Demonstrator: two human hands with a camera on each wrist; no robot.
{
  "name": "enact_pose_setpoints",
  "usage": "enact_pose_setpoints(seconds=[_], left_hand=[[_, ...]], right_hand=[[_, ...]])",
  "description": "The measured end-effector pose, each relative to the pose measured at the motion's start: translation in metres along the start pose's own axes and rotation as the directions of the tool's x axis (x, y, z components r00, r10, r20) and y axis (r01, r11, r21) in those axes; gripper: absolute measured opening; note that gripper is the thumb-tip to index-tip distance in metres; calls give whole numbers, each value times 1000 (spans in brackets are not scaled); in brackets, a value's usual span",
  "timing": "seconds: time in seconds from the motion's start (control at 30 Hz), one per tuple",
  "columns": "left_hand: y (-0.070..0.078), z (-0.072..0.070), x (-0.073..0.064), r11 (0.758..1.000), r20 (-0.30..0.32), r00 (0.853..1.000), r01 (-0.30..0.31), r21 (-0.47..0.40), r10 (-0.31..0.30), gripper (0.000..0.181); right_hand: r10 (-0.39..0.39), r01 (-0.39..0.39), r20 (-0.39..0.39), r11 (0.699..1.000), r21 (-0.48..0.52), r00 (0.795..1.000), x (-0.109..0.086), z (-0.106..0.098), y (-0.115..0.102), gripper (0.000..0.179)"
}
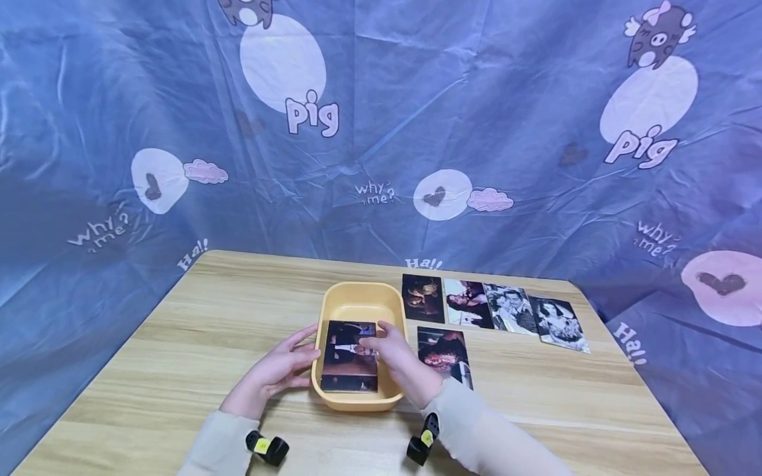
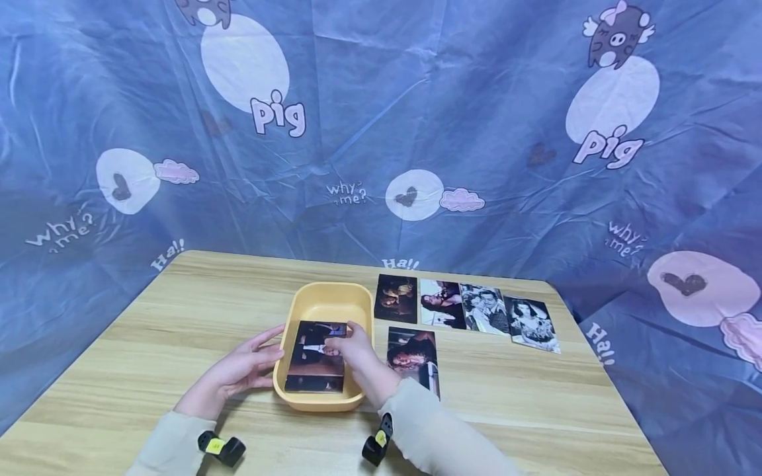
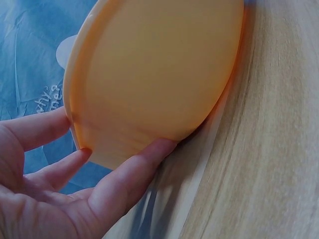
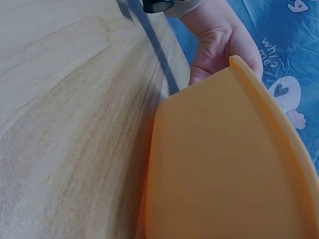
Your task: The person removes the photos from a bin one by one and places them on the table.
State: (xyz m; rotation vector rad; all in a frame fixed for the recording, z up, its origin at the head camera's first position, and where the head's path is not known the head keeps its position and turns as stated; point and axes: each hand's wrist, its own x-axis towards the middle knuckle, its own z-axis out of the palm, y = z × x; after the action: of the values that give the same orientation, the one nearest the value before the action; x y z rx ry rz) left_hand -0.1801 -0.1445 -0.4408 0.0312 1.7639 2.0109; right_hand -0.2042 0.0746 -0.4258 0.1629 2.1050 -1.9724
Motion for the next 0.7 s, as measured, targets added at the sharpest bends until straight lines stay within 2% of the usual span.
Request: enact_pose_setpoints(seconds=[0.2, 0.43, 0.53, 0.7], left_hand=[[-1, -2, 0, 1000, 7, 1000, -9, -5, 9, 74], [-1, -1, 1, 1000, 10, 1000, -9, -3, 9, 73], [-1, -1, 1, 1000, 8, 1000, -10, -3, 10, 74], [-2, -2, 1, 1000, 3, 1000, -10, 3, 10, 74]], right_hand=[[-24, 24, -11, 1000, -12, 1000, 4, 1, 4, 72], [-31, 31, -4, 999, 18, 1000, 5, 1, 5, 49], [-28, 27, 9, 999, 36, 1000, 4, 1, 5, 45], [-87, 87, 24, 996, -31, 996, 3, 2, 6, 45]])
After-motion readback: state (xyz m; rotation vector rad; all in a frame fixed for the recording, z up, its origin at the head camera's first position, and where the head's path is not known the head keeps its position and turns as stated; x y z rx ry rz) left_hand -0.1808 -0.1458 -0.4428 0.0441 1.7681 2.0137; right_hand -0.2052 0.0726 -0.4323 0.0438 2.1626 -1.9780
